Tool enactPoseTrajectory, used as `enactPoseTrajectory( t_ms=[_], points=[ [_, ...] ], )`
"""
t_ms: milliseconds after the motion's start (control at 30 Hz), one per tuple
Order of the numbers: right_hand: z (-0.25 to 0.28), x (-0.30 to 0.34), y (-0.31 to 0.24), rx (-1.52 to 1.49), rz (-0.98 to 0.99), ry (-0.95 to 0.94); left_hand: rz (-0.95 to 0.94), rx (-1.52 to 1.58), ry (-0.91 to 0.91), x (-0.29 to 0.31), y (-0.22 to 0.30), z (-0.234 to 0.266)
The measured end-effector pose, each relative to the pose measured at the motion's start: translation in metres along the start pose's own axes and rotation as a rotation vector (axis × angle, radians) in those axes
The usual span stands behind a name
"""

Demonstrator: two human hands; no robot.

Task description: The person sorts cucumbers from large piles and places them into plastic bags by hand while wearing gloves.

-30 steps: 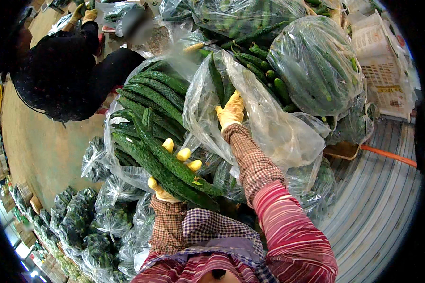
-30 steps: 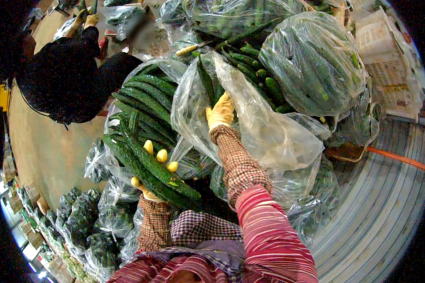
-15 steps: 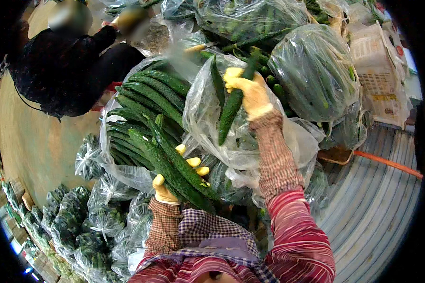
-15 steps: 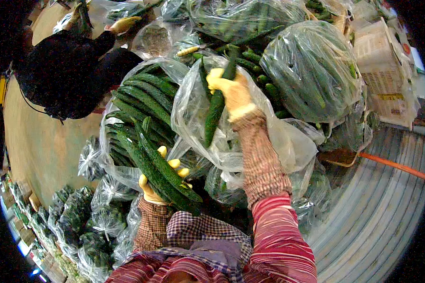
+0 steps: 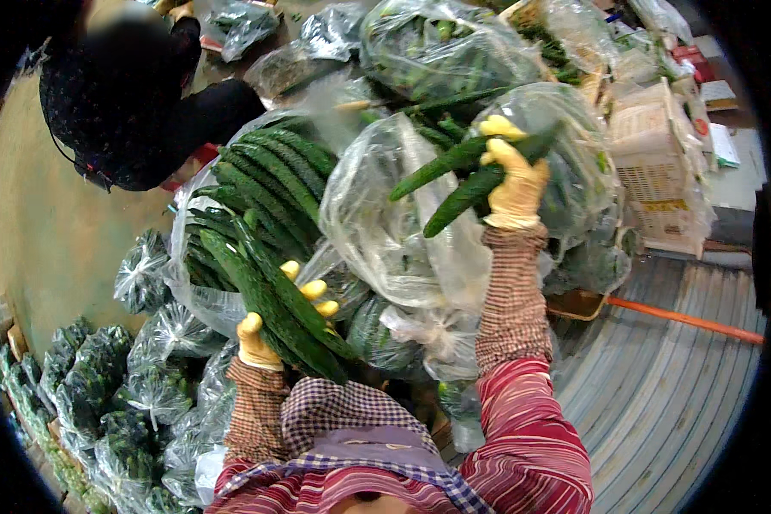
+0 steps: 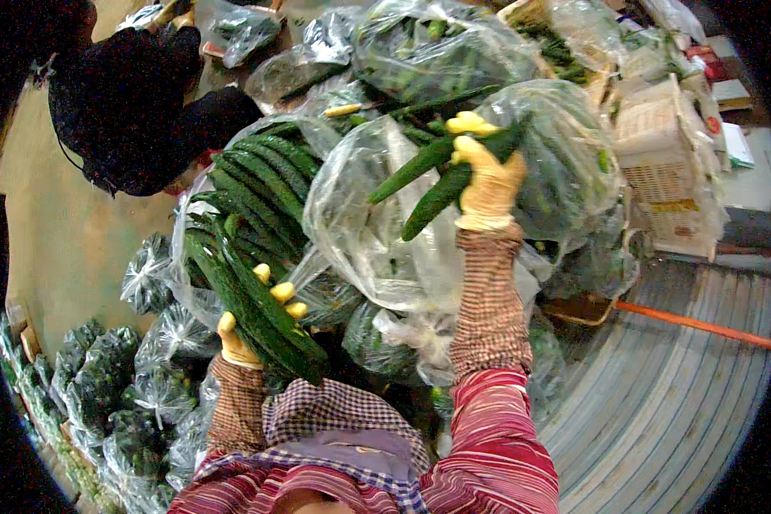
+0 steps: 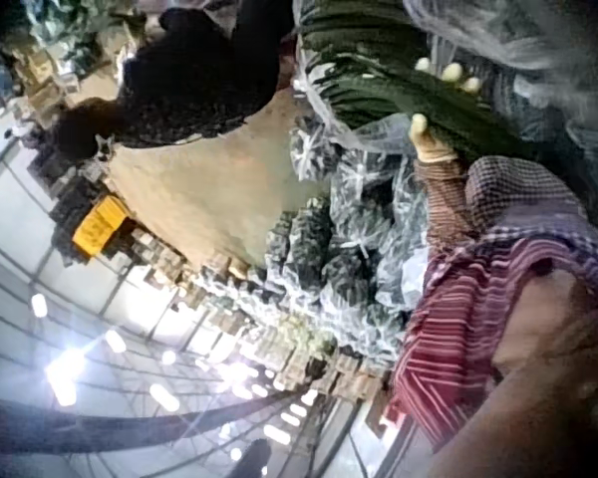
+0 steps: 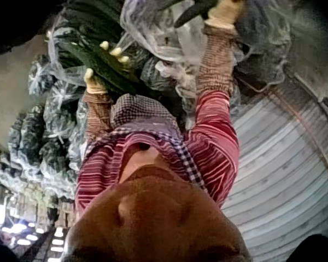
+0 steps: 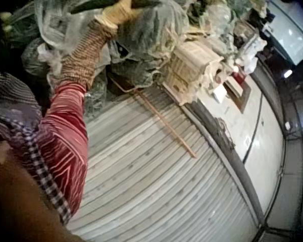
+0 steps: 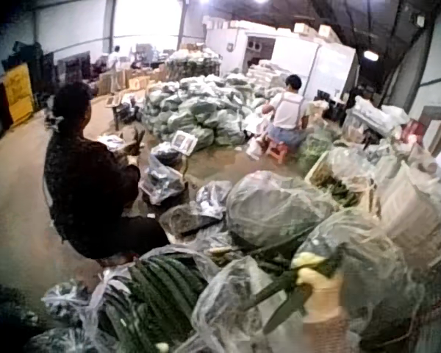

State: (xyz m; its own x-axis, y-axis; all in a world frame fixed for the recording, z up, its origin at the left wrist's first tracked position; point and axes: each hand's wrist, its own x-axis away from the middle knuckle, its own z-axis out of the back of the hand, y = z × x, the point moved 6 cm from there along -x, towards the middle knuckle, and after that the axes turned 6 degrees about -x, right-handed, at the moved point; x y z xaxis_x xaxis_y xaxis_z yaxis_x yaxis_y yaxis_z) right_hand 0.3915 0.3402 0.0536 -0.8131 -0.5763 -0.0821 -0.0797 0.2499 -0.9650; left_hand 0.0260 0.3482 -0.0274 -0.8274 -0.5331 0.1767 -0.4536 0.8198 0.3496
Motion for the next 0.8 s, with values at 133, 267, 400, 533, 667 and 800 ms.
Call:
enactPoseTrajectory(
  t_ms=[133,267,400,533,667,800],
  points=[
    [0.047,-0.014,-0.121,-0.221,-0.161,-0.118,-0.038,-0.031,-0.009,-0.016,0.003,-0.059],
    [0.016,0.019,-0.18,-0.184,-0.38,-0.371,-0.028,-0.16,-0.123,-0.033,-0.011,-0.128],
    [-0.012,0.073,-0.2,-0.102,-0.502,-0.468,0.113,0.034,-0.309,-0.041,-0.085,-0.191],
    [0.009,0.112,-0.174,0.155,-0.457,-0.341,0.339,0.09,-0.398,-0.002,-0.166,-0.239],
    [0.081,0.149,-0.207,0.181,-0.504,-0.516,0.225,-0.047,-0.302,0.019,-0.194,-0.275],
    [0.125,0.222,-0.248,0.218,-0.31,-0.299,0.335,-0.298,-0.301,0.02,-0.201,-0.29]
  ],
)
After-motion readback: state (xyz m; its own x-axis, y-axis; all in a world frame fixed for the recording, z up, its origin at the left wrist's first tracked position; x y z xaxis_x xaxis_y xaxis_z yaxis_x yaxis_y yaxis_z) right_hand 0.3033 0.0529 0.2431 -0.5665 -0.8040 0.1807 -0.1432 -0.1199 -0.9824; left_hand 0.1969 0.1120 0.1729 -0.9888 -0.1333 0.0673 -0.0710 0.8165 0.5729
